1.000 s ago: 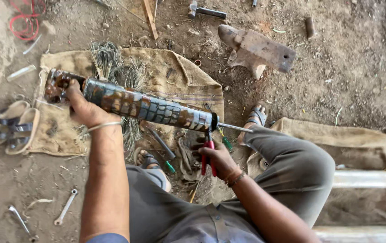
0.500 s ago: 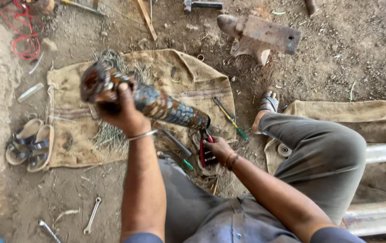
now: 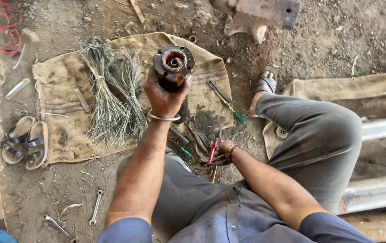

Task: The person pours oil into a cylindrical mechanical part, then uses pliers and a screwdriver to manipulate internal components. The person removes a small metal piece from the cylinder and inspects the interior.

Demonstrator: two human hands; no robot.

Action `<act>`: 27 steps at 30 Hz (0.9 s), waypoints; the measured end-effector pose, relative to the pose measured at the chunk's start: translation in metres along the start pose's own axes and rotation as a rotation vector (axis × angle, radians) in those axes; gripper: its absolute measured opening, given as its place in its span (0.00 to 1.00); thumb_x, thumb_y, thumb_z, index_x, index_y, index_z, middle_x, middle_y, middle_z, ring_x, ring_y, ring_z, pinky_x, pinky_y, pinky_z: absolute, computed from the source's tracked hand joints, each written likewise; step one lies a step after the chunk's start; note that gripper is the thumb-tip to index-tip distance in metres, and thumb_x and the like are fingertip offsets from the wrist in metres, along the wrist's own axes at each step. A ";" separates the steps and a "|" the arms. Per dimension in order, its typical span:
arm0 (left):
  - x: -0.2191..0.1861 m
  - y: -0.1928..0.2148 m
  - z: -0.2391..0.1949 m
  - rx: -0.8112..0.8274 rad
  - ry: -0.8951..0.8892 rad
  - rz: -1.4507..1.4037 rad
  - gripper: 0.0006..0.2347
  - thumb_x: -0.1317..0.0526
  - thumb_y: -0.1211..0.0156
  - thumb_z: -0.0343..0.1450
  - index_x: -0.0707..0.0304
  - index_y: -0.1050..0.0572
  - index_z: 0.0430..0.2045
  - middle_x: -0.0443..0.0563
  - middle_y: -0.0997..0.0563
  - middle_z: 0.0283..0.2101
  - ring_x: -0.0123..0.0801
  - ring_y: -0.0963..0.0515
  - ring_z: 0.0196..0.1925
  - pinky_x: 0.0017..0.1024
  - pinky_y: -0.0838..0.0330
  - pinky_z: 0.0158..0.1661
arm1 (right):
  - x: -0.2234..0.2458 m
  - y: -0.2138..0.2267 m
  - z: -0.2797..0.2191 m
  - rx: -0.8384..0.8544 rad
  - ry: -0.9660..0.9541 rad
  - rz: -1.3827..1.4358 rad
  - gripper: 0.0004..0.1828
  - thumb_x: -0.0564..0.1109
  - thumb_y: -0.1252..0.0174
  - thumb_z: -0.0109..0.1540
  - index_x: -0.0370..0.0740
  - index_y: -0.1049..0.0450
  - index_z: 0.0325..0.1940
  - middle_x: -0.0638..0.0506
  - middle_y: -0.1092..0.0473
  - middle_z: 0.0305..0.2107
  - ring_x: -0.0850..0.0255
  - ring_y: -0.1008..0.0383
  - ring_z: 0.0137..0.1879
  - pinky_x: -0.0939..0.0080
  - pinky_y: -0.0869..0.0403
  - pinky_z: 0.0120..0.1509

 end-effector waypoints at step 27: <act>-0.062 0.016 -0.022 0.042 -0.144 0.014 0.21 0.56 0.27 0.69 0.60 0.24 0.54 0.53 0.15 0.49 0.34 0.13 0.49 0.30 0.15 0.53 | 0.006 0.029 0.027 -0.129 0.146 0.075 0.14 0.43 0.56 0.70 0.36 0.27 0.37 0.42 0.22 0.28 0.54 0.25 0.23 0.53 0.31 0.21</act>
Point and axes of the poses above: each hand's wrist, its own z-axis towards the middle knuckle, its own y-axis out of the back of the hand, x = y × z, the point moved 9 cm from there along z, towards the middle knuckle
